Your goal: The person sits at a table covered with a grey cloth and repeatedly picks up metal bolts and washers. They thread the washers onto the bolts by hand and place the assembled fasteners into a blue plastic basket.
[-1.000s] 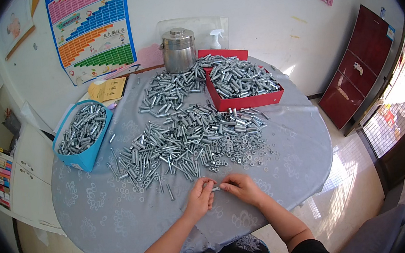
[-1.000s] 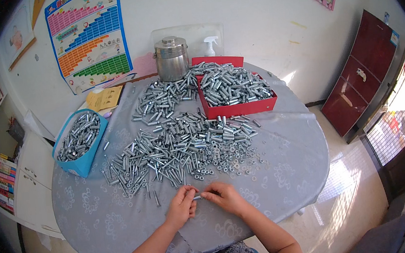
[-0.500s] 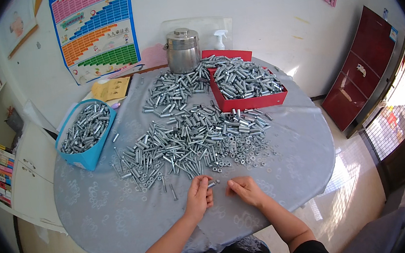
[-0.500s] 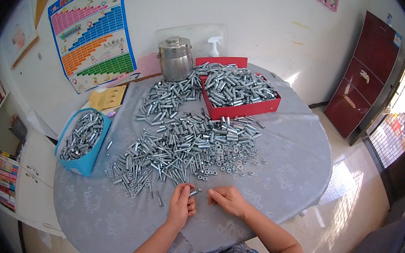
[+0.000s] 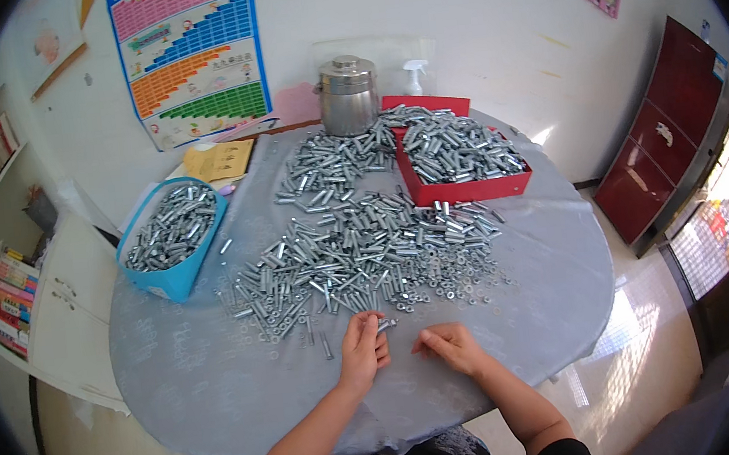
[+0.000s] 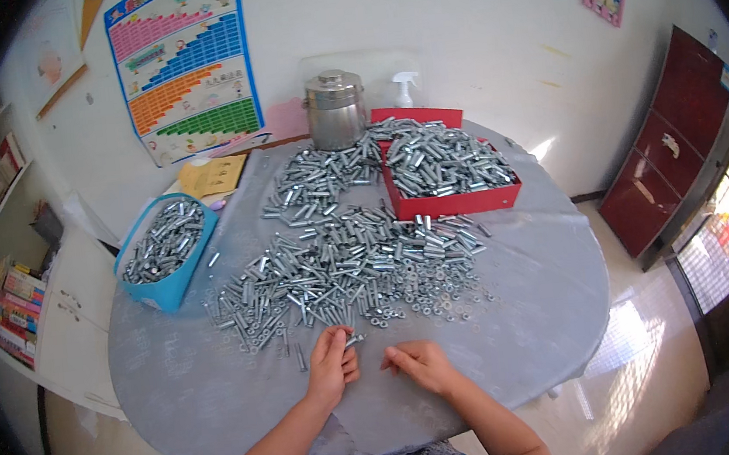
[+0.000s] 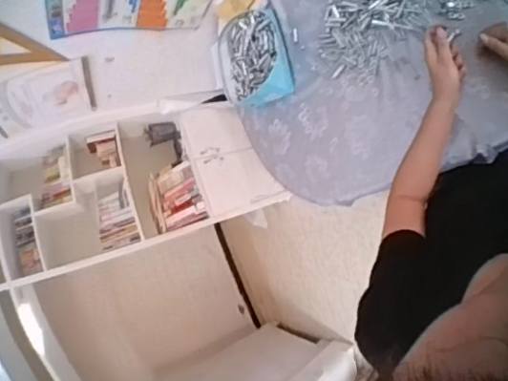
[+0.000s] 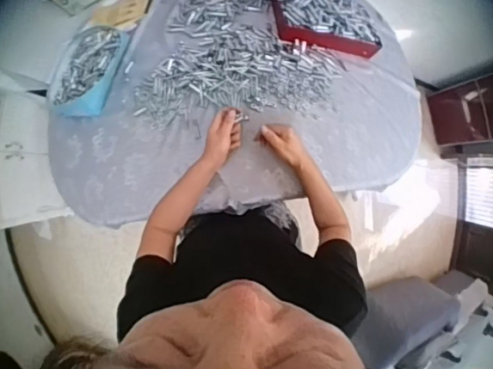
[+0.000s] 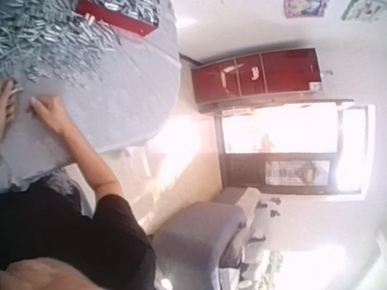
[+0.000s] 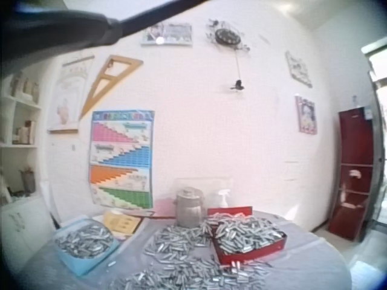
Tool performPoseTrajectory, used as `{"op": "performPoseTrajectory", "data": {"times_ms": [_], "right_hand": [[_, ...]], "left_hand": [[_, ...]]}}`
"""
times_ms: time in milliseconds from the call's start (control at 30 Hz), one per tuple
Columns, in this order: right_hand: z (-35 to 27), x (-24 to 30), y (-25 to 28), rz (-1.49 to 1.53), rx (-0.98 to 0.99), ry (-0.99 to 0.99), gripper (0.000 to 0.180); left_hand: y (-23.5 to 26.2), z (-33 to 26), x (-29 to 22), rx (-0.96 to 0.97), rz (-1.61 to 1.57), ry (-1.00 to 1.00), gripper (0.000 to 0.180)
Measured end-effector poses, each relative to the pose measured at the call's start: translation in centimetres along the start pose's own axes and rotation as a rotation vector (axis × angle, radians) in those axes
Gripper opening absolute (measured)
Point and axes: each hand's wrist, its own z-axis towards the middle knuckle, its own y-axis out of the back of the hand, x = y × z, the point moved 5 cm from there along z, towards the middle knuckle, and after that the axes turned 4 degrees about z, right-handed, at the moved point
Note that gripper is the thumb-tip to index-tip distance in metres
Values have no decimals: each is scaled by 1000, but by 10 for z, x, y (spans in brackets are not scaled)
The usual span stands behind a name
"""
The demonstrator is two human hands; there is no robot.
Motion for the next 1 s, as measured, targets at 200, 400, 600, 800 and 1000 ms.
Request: {"op": "performPoseTrajectory", "data": {"times_ms": [200,400,600,800,1000], "right_hand": [[-1,0,17,18,-240,-19,32],[2,5,12,-11,-225,63,26],[-2,9,17,-14,-255,53,25],[-4,12,20,-60,-291,49,26],[-3,5,27,-78,-336,29,26]], "left_hand": [[41,18,-47,-302,-58,-235,18],[153,56,-167,-721,292,-623,18],[222,51,-281,-910,1203,-724,37],[161,34,-225,-689,1404,-837,26],[42,21,-131,91,1629,-964,14]]}}
